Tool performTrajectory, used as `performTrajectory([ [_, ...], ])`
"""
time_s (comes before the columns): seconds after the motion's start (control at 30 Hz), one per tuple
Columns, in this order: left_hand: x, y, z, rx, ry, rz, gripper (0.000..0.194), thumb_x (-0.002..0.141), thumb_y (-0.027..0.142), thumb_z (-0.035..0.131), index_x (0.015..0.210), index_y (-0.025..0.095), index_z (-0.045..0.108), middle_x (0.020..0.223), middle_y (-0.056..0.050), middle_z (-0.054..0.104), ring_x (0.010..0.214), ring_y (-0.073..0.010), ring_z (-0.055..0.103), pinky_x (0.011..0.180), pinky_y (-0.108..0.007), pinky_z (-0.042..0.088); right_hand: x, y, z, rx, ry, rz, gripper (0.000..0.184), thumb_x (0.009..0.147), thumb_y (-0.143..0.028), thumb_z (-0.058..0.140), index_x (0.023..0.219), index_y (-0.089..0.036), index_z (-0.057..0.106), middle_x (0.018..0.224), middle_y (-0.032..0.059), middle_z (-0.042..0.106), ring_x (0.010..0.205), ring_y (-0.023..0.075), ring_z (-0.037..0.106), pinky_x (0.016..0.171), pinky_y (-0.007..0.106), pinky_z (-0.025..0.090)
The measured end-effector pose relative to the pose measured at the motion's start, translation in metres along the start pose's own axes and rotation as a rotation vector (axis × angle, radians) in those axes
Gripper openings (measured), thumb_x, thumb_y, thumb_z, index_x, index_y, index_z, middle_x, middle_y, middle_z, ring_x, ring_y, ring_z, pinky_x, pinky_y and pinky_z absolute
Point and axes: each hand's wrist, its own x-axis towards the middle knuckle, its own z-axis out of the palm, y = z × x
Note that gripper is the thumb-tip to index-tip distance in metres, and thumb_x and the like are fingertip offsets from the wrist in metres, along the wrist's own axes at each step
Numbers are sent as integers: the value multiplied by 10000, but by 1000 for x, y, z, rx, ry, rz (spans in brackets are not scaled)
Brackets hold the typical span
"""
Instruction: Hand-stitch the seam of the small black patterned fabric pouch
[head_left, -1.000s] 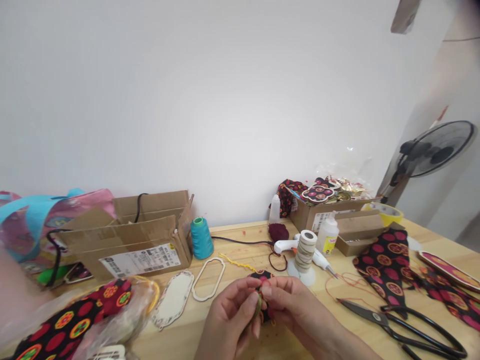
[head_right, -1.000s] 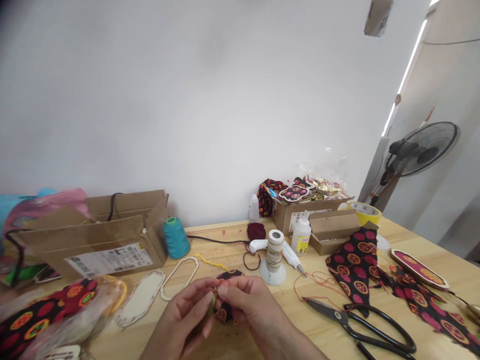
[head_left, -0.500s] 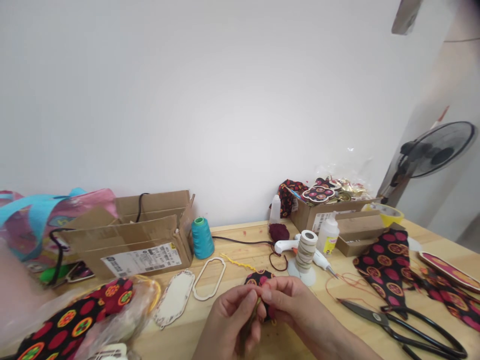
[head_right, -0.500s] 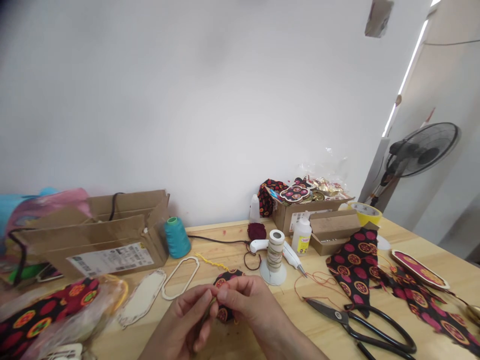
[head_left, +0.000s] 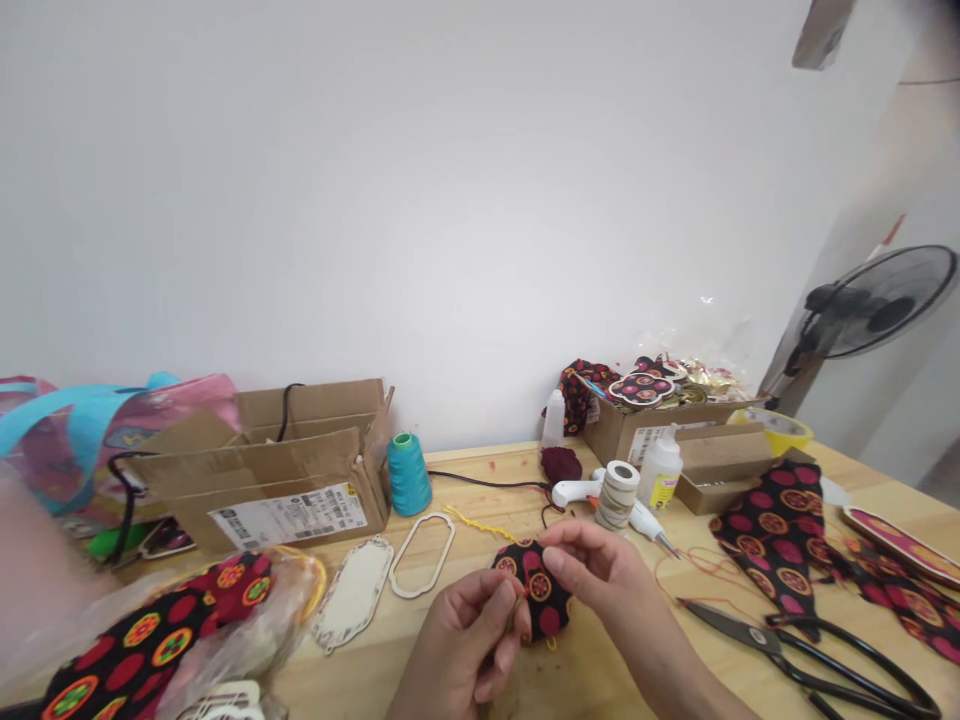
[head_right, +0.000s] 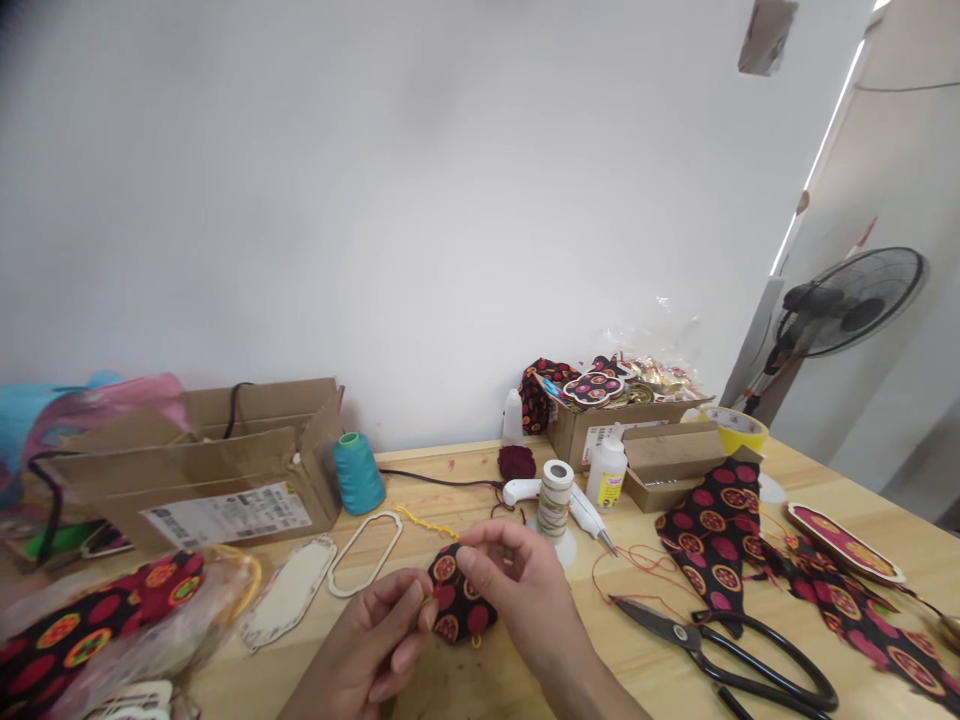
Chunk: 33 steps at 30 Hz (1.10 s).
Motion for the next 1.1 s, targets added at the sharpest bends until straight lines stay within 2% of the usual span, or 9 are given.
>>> performTrajectory([
  [0.1,1,-2,-1,30,12,18,214,582,331,680,590,142,581,488,30,572,280,16,325,253,-87,141,-3,-5,-1,-219,70,-206,235,653,-358,617,535,-163,557,546,-30,433,506,90,385,456,216,286],
  [0.2,1,-3,-2,62,11,33,220,589,340,672,596,140,581,490,29,570,289,11,342,252,-85,151,-6,-6,1,-406,34,-268,236,699,-337,577,540,-163,596,543,-15,441,514,99,380,454,228,276],
  [0.27,1,-3,-2,74,4,41,217,607,340,659,602,138,579,498,26,573,294,11,341,255,-84,153,-7,-5,3,-417,4,-239,239,717,-342,555,572,-161,615,572,-2,470,526,102,402,460,228,294],
  [0.47,0,-3,-1,105,-4,42,225,616,343,650,579,130,589,500,22,570,291,11,323,260,-96,150,-5,1,5,-193,-87,-92,201,676,-332,597,600,-146,606,613,-9,476,484,78,450,438,208,347],
  [0.63,1,-1,-1,97,14,46,216,606,342,656,574,137,595,493,21,571,289,7,321,266,-102,145,-5,3,3,-276,-44,-141,186,671,-312,605,576,-154,627,582,-6,479,487,80,422,428,205,326],
  [0.93,1,0,-2,71,30,56,209,626,315,647,555,128,587,472,27,544,300,9,312,267,-93,177,-5,0,3,-221,-52,-116,185,672,-313,603,584,-150,601,583,-16,469,472,77,425,425,207,314],
  [1.1,1,1,-1,7,44,65,180,615,290,664,578,129,593,492,28,551,319,11,326,267,-79,177,-5,1,3,-323,-44,-146,166,692,-289,583,595,-155,603,592,-14,462,475,76,408,422,209,296],
])
